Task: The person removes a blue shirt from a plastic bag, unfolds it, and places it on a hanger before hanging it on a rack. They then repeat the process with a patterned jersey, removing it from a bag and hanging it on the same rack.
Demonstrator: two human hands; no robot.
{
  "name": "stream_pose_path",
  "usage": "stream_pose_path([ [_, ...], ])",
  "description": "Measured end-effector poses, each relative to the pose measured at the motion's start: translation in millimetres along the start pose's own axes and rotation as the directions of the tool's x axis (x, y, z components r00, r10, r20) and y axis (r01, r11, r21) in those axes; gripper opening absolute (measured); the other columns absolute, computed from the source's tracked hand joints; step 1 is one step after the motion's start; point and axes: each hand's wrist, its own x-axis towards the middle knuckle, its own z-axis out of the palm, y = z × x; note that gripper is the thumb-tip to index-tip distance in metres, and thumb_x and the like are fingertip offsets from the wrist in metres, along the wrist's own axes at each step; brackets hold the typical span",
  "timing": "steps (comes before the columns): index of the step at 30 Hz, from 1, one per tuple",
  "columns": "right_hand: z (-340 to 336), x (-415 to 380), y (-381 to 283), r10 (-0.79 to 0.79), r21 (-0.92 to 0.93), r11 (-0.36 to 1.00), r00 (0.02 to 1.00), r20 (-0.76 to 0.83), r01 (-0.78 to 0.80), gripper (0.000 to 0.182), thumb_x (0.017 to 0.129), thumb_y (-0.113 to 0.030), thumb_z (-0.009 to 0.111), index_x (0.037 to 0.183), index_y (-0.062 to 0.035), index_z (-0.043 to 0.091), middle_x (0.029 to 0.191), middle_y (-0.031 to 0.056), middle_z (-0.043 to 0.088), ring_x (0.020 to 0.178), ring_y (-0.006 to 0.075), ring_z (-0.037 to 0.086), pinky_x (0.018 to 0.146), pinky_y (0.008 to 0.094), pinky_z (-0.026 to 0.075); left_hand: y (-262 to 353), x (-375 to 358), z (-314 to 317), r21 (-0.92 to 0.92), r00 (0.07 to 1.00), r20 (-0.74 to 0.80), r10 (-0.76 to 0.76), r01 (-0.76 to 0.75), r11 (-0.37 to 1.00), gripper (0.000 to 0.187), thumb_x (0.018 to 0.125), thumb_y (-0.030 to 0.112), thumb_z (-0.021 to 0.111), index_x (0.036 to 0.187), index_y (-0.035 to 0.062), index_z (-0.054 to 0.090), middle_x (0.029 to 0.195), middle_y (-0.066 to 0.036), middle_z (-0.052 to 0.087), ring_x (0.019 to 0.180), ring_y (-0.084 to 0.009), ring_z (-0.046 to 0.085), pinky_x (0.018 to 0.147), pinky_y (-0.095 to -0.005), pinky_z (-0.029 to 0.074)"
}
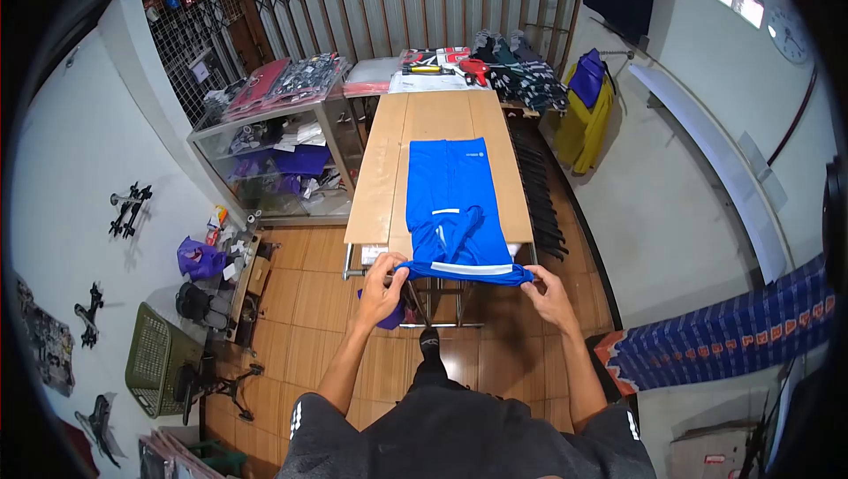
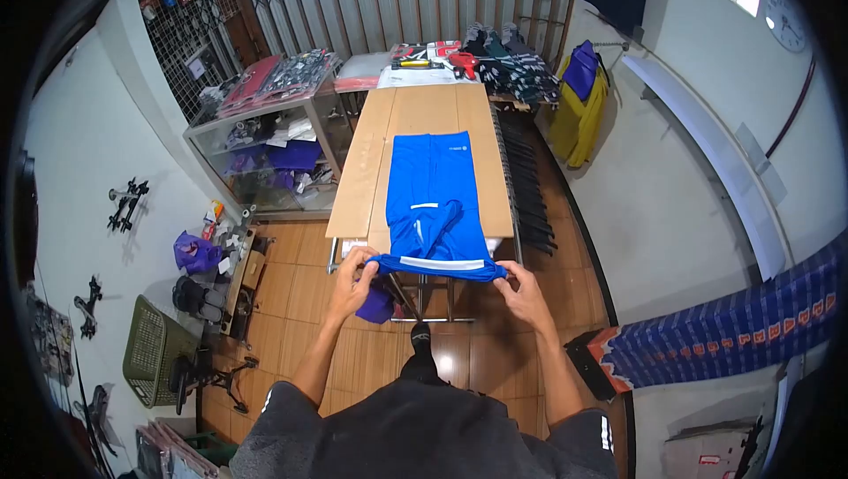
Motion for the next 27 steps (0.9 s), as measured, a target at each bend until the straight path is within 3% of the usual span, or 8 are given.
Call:
stream_pose_path([
  [1,-11,-12,-16,0.11,0.049,0.992,0.99,0.085,-0.115,0.023,0.1,-0.007,0.07,0.122,-0.0017,0.07,0.094,-0.0017,0.064,0.085,0.0083,0.056,0.079,0.0261,0.048,30,-8,0,-0.11,0.995,-0.02,-0.095,0.092,0.99,0.013,0.102,0.009,0.064,0.102,-0.0042,0.064,0.112,-0.014,0.067,0.102,-0.0263,0.065,0.094,-0.035,0.05],
  [4,-34,-40,-55,0.057,0.158,0.984,0.985,0.161,-0.083,0.018,0.103,-0.017,0.069,0.117,-0.0045,0.07,0.086,-0.0102,0.051,0.078,0.0021,0.042,0.068,0.0209,0.037,74,-17,-14,-0.047,0.995,-0.026,0.096,-0.097,0.994,0.013,0.102,0.008,0.065,0.097,-0.0037,0.064,0.11,-0.013,0.068,0.103,-0.0239,0.065,0.095,-0.0362,0.049],
  [9,-65,-57,-103,-0.189,0.358,0.92,0.981,0.047,0.16,0.017,0.105,-0.015,0.066,0.119,-0.0092,0.058,0.097,-0.0083,0.05,0.082,-0.0002,0.042,0.072,0.0183,0.034,157,-21,-34,-0.18,0.98,-0.058,0.19,-0.197,0.964,0.014,0.1,0.008,0.066,0.092,-0.0028,0.064,0.111,-0.013,0.069,0.104,-0.0206,0.064,0.095,-0.035,0.049],
  [12,-75,-53,-128,-0.205,0.676,0.726,0.978,0.034,0.129,0.02,0.106,-0.016,0.062,0.123,-0.009,0.055,0.11,-0.0004,0.061,0.1,0.0079,0.058,0.091,0.0266,0.046,191,-17,-45,-0.192,0.981,-0.071,0.18,-0.191,0.963,0.025,0.106,0.016,0.062,0.087,0.0008,0.06,0.094,-0.003,0.063,0.09,-0.0102,0.055,0.079,-0.0274,0.044],
  [14,-79,-45,-166,-0.293,0.748,0.633,0.956,-0.006,0.199,0.024,0.107,-0.018,0.061,0.126,-0.007,0.054,0.122,0.007,0.067,0.119,0.0189,0.063,0.11,0.0389,0.046,207,-15,-53,-0.2,0.982,-0.058,0.179,-0.187,0.962,0.031,0.11,0.019,0.058,0.083,0.0037,0.055,0.083,0.004,0.052,0.08,-0.0062,0.045,0.071,-0.0259,0.038],
  [15,-77,-44,-185,-0.289,0.769,0.605,0.957,-0.029,0.206,0.025,0.108,-0.02,0.06,0.127,-0.0059,0.054,0.123,0.0076,0.067,0.119,0.0184,0.064,0.109,0.0374,0.047,217,-11,-54,-0.247,0.981,-0.05,0.186,-0.193,0.95,0.033,0.111,0.021,0.057,0.082,0.0051,0.053,0.079,0.007,0.046,0.077,-0.0052,0.04,0.068,-0.0259,0.035],
  [23,-87,-16,-211,-0.435,0.642,0.664,0.896,-0.086,0.384,0.013,0.109,-0.018,0.062,0.107,-0.0097,0.052,0.101,-0.0014,0.064,0.092,0.0041,0.06,0.085,0.0231,0.049,240,10,-74,-0.37,0.972,-0.065,0.225,-0.233,0.9,0.037,0.116,0.028,0.051,0.083,0.0102,0.051,0.079,0.012,0.042,0.075,0.0001,0.034,0.065,-0.0214,0.03],
  [27,-102,-16,-214,-0.482,0.404,0.78,0.871,-0.099,0.478,0.027,0.101,-0.009,0.076,0.099,-0.0117,0.049,0.09,-0.0046,0.059,0.077,0.0003,0.054,0.069,0.0167,0.044,245,12,-98,-0.007,0.964,-0.047,0.263,-0.264,0.965,0.038,0.112,0.03,0.061,0.084,0.0052,0.055,0.077,0.01,0.045,0.074,-0.0029,0.037,0.065,-0.0231,0.033],
])
